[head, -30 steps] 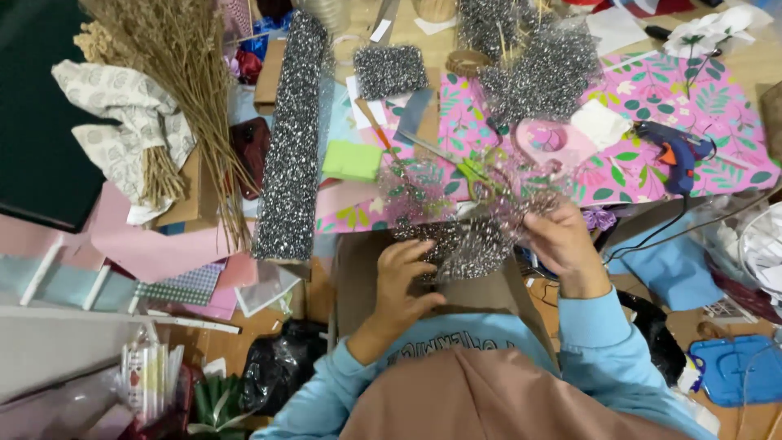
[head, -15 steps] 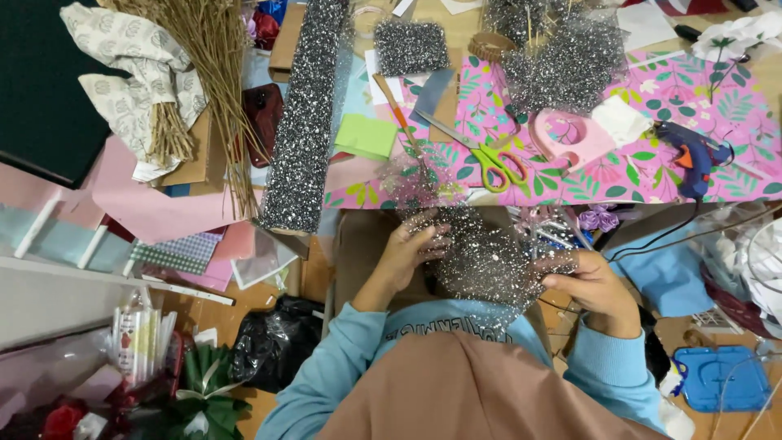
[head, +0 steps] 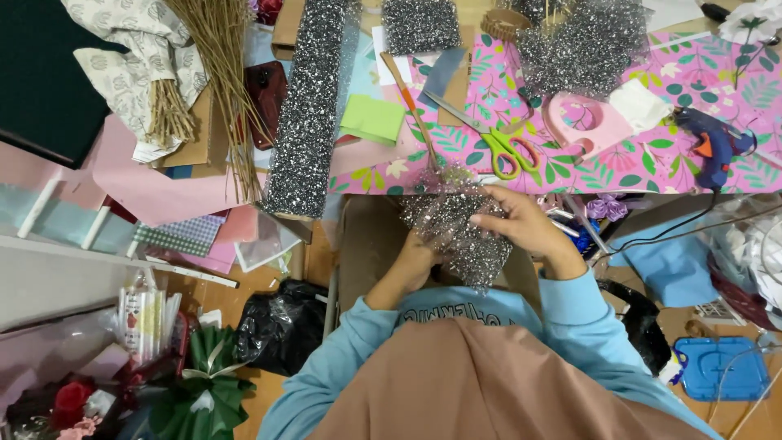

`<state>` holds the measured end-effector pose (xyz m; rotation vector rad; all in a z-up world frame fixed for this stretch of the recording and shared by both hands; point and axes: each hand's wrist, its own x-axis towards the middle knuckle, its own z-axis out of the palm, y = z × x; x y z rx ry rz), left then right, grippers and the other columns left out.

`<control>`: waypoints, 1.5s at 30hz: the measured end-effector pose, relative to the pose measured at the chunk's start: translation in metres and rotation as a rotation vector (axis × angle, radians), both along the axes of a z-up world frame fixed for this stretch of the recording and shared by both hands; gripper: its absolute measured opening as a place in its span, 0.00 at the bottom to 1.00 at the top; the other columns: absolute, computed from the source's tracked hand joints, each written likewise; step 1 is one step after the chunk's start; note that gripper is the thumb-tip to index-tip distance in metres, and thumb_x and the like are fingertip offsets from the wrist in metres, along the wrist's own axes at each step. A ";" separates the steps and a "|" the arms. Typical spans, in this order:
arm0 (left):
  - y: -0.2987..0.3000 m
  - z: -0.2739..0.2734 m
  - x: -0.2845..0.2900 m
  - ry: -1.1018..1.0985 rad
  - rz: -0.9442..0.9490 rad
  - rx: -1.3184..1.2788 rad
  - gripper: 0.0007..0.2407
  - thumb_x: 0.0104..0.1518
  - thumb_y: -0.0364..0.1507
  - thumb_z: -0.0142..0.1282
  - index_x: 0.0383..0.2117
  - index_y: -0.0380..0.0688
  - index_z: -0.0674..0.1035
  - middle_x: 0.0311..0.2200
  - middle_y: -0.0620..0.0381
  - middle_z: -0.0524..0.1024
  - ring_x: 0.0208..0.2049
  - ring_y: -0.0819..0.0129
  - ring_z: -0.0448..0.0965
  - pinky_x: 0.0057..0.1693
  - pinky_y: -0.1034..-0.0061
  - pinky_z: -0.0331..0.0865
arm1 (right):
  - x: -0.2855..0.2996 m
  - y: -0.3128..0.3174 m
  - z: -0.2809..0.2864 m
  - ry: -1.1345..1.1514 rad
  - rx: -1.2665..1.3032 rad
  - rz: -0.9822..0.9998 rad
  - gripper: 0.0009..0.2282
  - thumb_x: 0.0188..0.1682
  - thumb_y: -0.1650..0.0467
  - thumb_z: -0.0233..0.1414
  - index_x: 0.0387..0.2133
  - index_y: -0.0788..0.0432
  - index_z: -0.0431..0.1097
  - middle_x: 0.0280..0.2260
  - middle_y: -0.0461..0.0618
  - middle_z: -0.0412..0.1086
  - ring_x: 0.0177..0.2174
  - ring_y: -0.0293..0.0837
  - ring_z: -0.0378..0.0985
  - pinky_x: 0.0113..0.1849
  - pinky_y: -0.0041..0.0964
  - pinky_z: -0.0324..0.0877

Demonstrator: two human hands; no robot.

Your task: The person uses green-handled scissors to cut a silver glittery mesh material into smaller pieces. They repeatedly cut the material, separate the pieces, and place them on a cluttered table covered with various craft supplies.

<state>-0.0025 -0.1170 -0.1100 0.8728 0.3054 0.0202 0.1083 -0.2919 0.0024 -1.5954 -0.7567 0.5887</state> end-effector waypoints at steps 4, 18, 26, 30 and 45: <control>0.012 -0.004 -0.001 0.059 -0.012 -0.004 0.13 0.62 0.25 0.58 0.53 0.50 0.79 0.40 0.49 0.81 0.36 0.52 0.85 0.39 0.51 0.82 | 0.007 0.003 -0.018 0.011 0.014 -0.052 0.18 0.49 0.76 0.58 0.53 0.65 0.69 0.31 0.50 0.76 0.25 0.34 0.77 0.25 0.27 0.73; 0.013 -0.028 0.002 0.059 -0.046 -0.132 0.06 0.66 0.32 0.53 0.45 0.52 0.77 0.38 0.52 0.81 0.33 0.60 0.86 0.37 0.64 0.83 | 0.019 0.031 -0.031 0.085 0.074 -0.173 0.14 0.50 0.76 0.59 0.49 0.64 0.71 0.28 0.52 0.76 0.19 0.38 0.79 0.16 0.26 0.69; 0.016 -0.036 0.004 0.025 -0.091 -0.163 0.06 0.68 0.38 0.49 0.41 0.57 0.77 0.37 0.59 0.82 0.35 0.64 0.86 0.40 0.66 0.82 | 0.011 0.019 -0.028 0.181 0.167 -0.246 0.13 0.47 0.77 0.60 0.46 0.65 0.74 0.36 0.49 0.77 0.33 0.34 0.78 0.34 0.29 0.75; 0.016 0.001 -0.004 0.015 -0.090 -0.144 0.06 0.70 0.37 0.48 0.44 0.57 0.75 0.40 0.57 0.81 0.37 0.64 0.85 0.41 0.65 0.82 | 0.019 0.031 -0.031 0.093 0.124 -0.233 0.14 0.47 0.76 0.62 0.47 0.65 0.73 0.33 0.49 0.76 0.32 0.34 0.77 0.35 0.30 0.75; 0.019 -0.043 0.004 0.006 -0.110 -0.146 0.09 0.69 0.36 0.48 0.52 0.59 0.73 0.43 0.53 0.81 0.38 0.59 0.86 0.41 0.64 0.83 | 0.025 0.039 -0.035 0.142 0.050 -0.175 0.14 0.48 0.76 0.59 0.47 0.64 0.71 0.30 0.54 0.76 0.19 0.40 0.79 0.16 0.25 0.69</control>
